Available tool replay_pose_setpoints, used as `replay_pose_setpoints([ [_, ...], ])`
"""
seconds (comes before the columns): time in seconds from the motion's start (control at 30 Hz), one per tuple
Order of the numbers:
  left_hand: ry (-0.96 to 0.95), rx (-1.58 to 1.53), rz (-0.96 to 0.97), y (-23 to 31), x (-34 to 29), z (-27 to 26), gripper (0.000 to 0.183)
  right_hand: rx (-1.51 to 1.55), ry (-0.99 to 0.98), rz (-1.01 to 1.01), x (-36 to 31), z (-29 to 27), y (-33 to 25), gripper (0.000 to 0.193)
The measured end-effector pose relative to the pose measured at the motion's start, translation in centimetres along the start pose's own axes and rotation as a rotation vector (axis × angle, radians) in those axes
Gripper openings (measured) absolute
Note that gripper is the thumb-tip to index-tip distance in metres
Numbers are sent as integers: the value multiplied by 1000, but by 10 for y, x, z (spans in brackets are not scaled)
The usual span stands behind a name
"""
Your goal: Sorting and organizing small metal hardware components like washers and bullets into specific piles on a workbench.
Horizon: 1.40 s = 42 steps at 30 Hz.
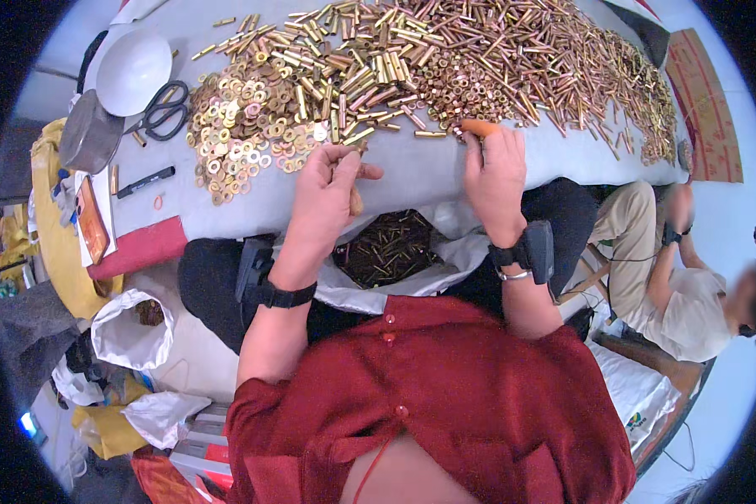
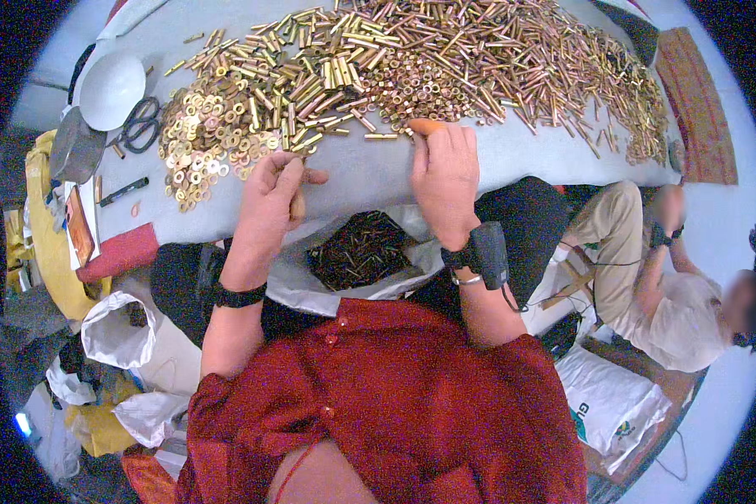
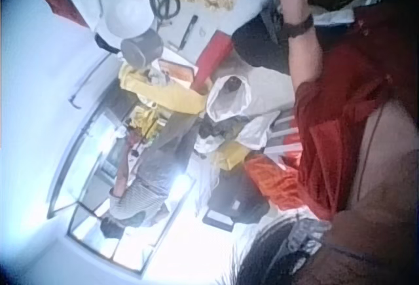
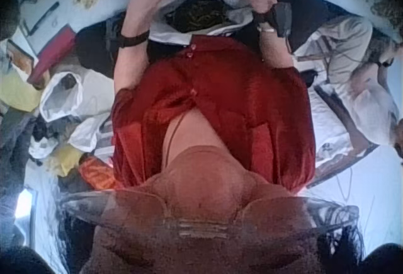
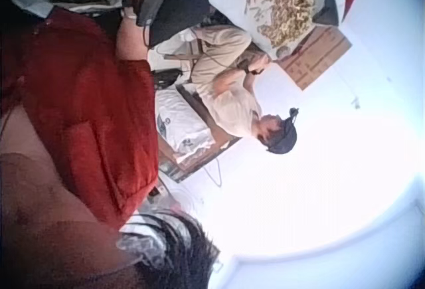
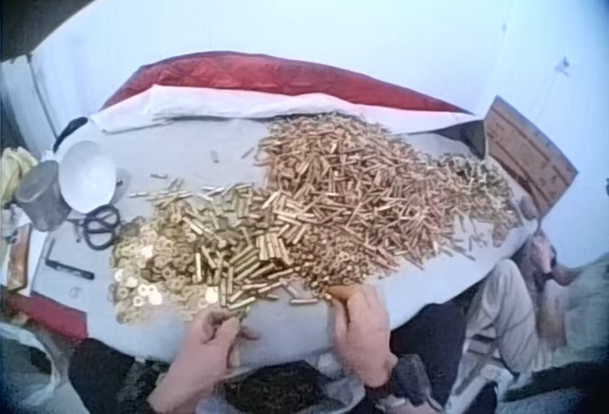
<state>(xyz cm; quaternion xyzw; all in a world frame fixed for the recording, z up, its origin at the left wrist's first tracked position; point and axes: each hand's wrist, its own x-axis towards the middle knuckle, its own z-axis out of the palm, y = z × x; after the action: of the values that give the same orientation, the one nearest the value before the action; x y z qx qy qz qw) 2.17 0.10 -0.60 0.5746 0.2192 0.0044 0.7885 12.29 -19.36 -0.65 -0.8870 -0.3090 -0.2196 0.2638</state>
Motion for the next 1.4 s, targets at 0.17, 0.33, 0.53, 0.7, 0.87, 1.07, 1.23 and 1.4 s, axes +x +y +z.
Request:
replay_pose_setpoints([
  [0.17, 15, -13, -14, 1, -1, 1, 19, -57, -44, 8, -4, 5, 5, 16],
  [0.33, 6, 11, -3, 0, -2, 3, 20, -49, -67, 0, 5, 19, 1, 15],
  [0.53, 3, -7, -7, -3, 1, 8, 19, -76, -159, -23, 10, 13, 3, 16],
  [0.7, 1, -45, -24, -3, 0, 4, 20, -210, -222, 19, 13, 18, 2, 11],
  [0.87, -6, -19, -8, -1, -2, 3, 20, -144, -203, -40, 16, 14, 3, 15],
  [1.07, -5, 64, 21, 0, -4, 8, 17, 311, -151, 75, 8, 11, -22, 14],
  [1.23, -20, 79, 10, 0, -5, 13, 17, 556, -135, 198, 2, 26, -38, 20],
  [1.4, -16, 88, 17, -6, -4, 13, 17, 715, -195, 353, -1, 20, -56, 19],
])
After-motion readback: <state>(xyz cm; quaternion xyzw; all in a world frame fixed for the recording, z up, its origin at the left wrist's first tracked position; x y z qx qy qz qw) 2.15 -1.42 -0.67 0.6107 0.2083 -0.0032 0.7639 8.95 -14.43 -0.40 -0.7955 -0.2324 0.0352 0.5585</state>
